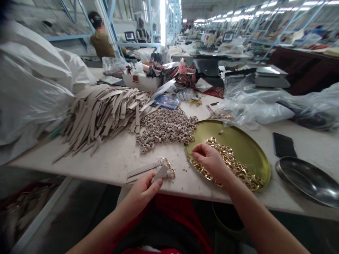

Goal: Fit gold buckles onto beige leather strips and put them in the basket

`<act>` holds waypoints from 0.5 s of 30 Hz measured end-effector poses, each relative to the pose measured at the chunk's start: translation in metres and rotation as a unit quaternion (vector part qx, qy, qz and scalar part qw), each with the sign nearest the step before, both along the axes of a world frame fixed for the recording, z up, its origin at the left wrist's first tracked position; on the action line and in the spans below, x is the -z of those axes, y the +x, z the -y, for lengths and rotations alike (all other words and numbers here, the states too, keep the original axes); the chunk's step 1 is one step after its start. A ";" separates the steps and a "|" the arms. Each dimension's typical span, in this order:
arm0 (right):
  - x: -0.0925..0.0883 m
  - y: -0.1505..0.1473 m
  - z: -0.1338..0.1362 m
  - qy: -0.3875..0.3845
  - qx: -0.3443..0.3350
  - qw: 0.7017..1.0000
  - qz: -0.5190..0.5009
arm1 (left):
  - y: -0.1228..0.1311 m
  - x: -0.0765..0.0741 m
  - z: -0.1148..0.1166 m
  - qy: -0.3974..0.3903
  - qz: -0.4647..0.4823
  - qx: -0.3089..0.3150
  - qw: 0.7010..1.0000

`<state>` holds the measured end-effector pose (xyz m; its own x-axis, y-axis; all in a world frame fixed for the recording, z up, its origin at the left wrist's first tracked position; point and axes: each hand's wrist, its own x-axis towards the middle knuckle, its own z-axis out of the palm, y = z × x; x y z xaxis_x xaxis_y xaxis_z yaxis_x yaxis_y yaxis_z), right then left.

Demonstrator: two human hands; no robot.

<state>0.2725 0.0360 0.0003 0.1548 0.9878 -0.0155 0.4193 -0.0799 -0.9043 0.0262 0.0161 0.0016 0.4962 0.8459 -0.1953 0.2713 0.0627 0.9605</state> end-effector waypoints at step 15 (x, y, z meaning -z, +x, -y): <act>0.014 -0.123 0.079 0.023 -0.001 0.953 -0.302 | -0.002 0.000 0.034 -0.108 0.178 -0.163 0.964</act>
<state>0.1496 -0.0428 -0.0133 0.1286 0.9900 -0.0575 -0.1788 -0.0339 -0.9833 0.0238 -0.0177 0.0011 0.2794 0.9271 -0.2497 -0.1417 0.2971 0.9443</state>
